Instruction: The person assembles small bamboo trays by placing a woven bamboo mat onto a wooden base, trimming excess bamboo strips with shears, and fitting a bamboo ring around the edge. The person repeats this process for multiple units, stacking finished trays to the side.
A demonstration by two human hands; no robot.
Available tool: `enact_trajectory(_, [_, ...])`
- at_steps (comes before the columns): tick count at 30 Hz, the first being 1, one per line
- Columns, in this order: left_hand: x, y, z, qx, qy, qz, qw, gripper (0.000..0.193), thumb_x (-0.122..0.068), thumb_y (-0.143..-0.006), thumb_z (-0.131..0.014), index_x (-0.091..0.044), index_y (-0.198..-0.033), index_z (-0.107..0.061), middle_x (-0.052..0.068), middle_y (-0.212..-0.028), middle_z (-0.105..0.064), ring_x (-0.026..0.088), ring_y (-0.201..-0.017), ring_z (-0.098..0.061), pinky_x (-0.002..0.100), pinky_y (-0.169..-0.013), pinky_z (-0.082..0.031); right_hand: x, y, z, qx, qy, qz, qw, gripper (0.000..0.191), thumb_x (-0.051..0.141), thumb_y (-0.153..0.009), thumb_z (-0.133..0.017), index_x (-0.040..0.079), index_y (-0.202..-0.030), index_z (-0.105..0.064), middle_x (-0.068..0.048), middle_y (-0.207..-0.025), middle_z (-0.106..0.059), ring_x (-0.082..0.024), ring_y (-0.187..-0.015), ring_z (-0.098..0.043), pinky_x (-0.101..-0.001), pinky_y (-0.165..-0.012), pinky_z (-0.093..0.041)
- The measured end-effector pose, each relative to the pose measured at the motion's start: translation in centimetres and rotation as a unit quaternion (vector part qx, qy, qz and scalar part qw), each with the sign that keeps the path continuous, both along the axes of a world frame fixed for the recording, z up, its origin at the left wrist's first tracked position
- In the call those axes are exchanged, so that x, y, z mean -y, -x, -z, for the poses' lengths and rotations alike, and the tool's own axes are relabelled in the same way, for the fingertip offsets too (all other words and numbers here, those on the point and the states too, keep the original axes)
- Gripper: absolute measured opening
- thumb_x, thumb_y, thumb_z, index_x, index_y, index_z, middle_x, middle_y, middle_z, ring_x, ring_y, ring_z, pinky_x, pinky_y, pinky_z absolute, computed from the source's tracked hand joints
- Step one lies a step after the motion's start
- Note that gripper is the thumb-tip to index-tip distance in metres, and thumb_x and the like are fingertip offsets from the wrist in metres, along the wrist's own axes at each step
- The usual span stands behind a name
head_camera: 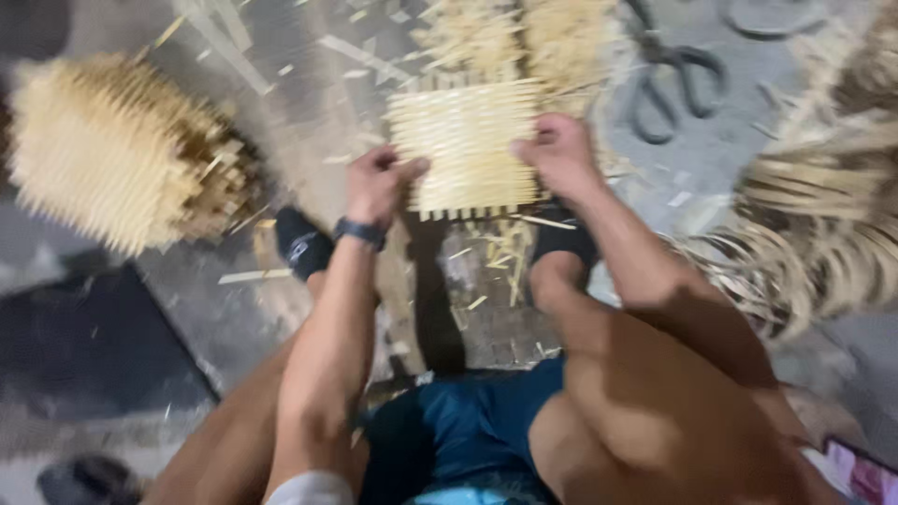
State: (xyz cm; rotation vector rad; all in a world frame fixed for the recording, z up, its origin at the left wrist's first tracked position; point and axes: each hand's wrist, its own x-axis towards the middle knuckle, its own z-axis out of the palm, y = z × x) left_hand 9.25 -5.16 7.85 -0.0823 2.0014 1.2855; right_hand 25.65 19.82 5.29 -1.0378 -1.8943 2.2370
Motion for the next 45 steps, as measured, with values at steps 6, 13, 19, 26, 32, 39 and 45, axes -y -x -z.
enact_trajectory(6, [-1.1, -1.0, -1.5, 0.035, -0.032, -0.065, 0.997, 0.049, -0.010, -0.073, -0.091, 0.003, -0.114, -0.066, 0.001, -0.086, -0.068, 0.010, -0.069, -0.063, 0.026, -0.059, -0.051, -10.4, -3.0, 2.5, 0.035, -0.340, 0.100, 0.935, 0.005, 0.008, -0.096, -0.074, 0.004, -0.100, -0.074, -0.007, -0.090, -0.075, -0.015, -0.082, -0.071, -0.0314, -0.075, -0.056])
enact_trajectory(13, [-0.6, -0.2, -4.4, 0.012, -0.051, -0.146, 0.988, 0.071, -0.010, -0.081, -0.081, -0.001, -0.140, -0.043, 0.009, -0.098, -0.070, 0.014, -0.077, -0.066, 0.027, -0.063, -0.056, -25.6, -9.2, 0.3, 0.205, -0.768, -0.110, 0.597, 0.046, 0.015, -0.075, -0.072, 0.004, -0.119, -0.068, -0.025, -0.138, -0.060, -0.048, -0.127, -0.042, -0.0545, -0.095, -0.039])
enact_trajectory(19, [-1.1, -1.2, -7.6, -0.331, -0.003, -0.084, 0.940, 0.042, -0.006, -0.097, -0.078, -0.001, -0.134, -0.059, 0.009, -0.110, -0.069, 0.016, -0.093, -0.068, 0.031, -0.081, -0.059, -23.4, -8.1, -0.3, 0.189, -0.637, -0.094, 0.742, 0.011, 0.013, -0.090, -0.070, 0.008, -0.099, -0.076, -0.018, -0.109, -0.069, -0.042, -0.111, -0.060, -0.0571, -0.097, -0.045])
enact_trajectory(26, [-12.0, -8.8, -13.3, -0.540, -0.138, 0.234, 0.797, 0.039, -0.012, -0.093, -0.070, 0.000, -0.130, -0.064, 0.024, -0.127, -0.069, 0.036, -0.121, -0.063, 0.052, -0.106, -0.048, -11.7, -5.9, -12.3, -0.073, -0.079, 0.125, 0.986, 0.013, 0.005, -0.091, -0.070, 0.002, -0.104, -0.067, -0.005, -0.086, -0.074, -0.018, -0.077, -0.078, -0.0262, -0.066, -0.066])
enact_trajectory(32, [-13.0, -12.0, -17.8, -0.124, -0.229, 0.072, 0.963, 0.027, -0.014, -0.108, -0.064, 0.000, -0.128, -0.075, 0.004, -0.103, -0.070, 0.011, -0.085, -0.055, 0.026, -0.076, -0.048, -6.9, -4.8, -26.1, -0.257, -0.674, -0.026, 0.692, 0.041, 0.033, -0.077, -0.083, 0.002, -0.098, -0.067, -0.013, -0.091, -0.062, -0.028, -0.079, -0.062, -0.0363, -0.066, -0.055])
enact_trajectory(39, [-8.7, -10.9, -22.5, 0.262, -0.431, -0.002, 0.863, 0.037, -0.029, -0.103, -0.059, 0.004, -0.118, -0.069, -0.002, -0.078, -0.056, 0.008, -0.068, -0.056, 0.022, -0.056, -0.047, -4.0, -3.9, -29.3, -0.281, -0.550, -0.268, 0.739, 0.022, 0.017, -0.102, -0.074, 0.006, -0.086, -0.062, -0.004, -0.093, -0.055, -0.015, -0.077, -0.061, -0.0291, -0.058, -0.053])
enact_trajectory(45, [-8.0, -7.5, -25.7, 0.197, -0.336, 0.054, 0.919, 0.060, -0.071, -0.102, -0.048, -0.013, -0.096, -0.062, -0.002, -0.071, -0.056, 0.010, -0.051, -0.054, 0.022, -0.038, -0.040, 2.6, 0.7, -28.7, -0.270, -0.701, -0.307, 0.584, 0.027, 0.035, -0.076, -0.074, 0.009, -0.079, -0.068, -0.017, -0.126, -0.065, -0.023, -0.110, -0.063, -0.0258, -0.060, -0.059])
